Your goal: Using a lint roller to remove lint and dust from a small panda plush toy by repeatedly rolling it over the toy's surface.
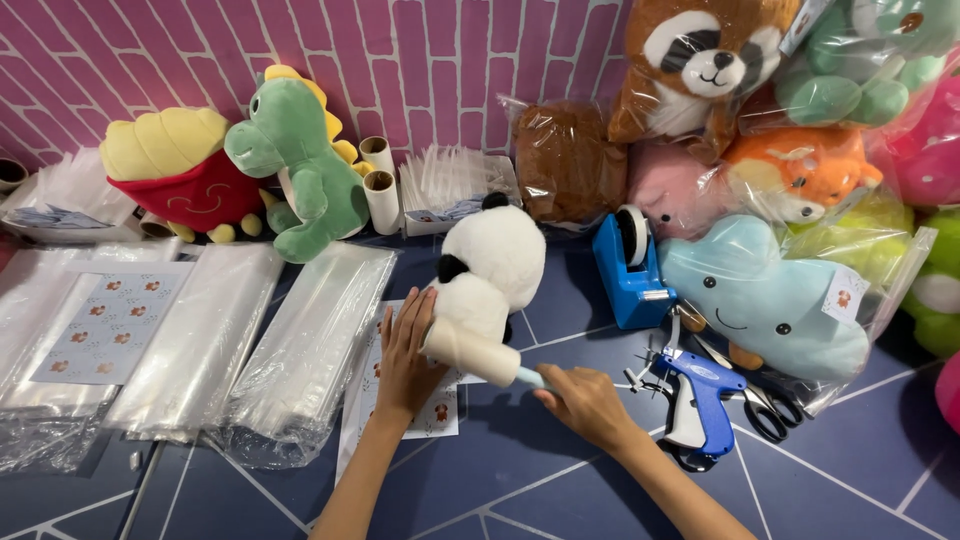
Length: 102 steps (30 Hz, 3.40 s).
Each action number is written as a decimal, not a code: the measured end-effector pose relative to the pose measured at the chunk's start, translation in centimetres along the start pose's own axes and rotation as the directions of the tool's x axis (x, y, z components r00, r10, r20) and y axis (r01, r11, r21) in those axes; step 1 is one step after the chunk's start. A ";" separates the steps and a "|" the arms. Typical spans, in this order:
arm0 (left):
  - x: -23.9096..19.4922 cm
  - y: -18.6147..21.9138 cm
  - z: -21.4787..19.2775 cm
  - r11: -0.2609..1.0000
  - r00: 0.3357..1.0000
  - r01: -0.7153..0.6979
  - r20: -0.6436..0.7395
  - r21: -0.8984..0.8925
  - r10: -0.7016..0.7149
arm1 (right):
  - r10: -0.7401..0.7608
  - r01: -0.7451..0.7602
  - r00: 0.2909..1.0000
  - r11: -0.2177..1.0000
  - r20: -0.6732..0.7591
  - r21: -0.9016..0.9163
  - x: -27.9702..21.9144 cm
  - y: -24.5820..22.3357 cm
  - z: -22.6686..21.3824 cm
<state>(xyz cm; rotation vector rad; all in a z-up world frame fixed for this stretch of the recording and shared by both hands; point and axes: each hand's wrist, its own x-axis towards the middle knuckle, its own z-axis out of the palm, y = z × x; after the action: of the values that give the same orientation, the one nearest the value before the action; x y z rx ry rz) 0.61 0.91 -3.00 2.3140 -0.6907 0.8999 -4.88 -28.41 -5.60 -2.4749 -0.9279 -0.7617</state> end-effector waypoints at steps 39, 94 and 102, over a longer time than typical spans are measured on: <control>1.1 1.8 -1.6 0.957 0.976 0.197 0.132 -0.215 -0.171 | 0.451 -0.449 0.892 0.892 0.036 -0.054 -0.5 1.2 0.6; 1.1 1.7 -1.3 0.982 0.984 0.156 0.108 -0.109 -0.144 | 0.655 -0.635 0.754 0.746 -0.050 0.200 -0.9 2.2 0.1; 0.9 0.3 -1.1 0.982 0.975 0.144 0.190 -0.121 -0.119 | 0.215 -0.219 0.972 0.975 0.097 0.029 -1.1 1.4 0.6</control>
<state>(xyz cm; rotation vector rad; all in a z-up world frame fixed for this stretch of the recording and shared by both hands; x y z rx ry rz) 0.50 1.15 -1.63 2.3086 -0.6424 0.5697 -4.43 -29.63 -6.92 -2.5420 -0.6801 -0.5542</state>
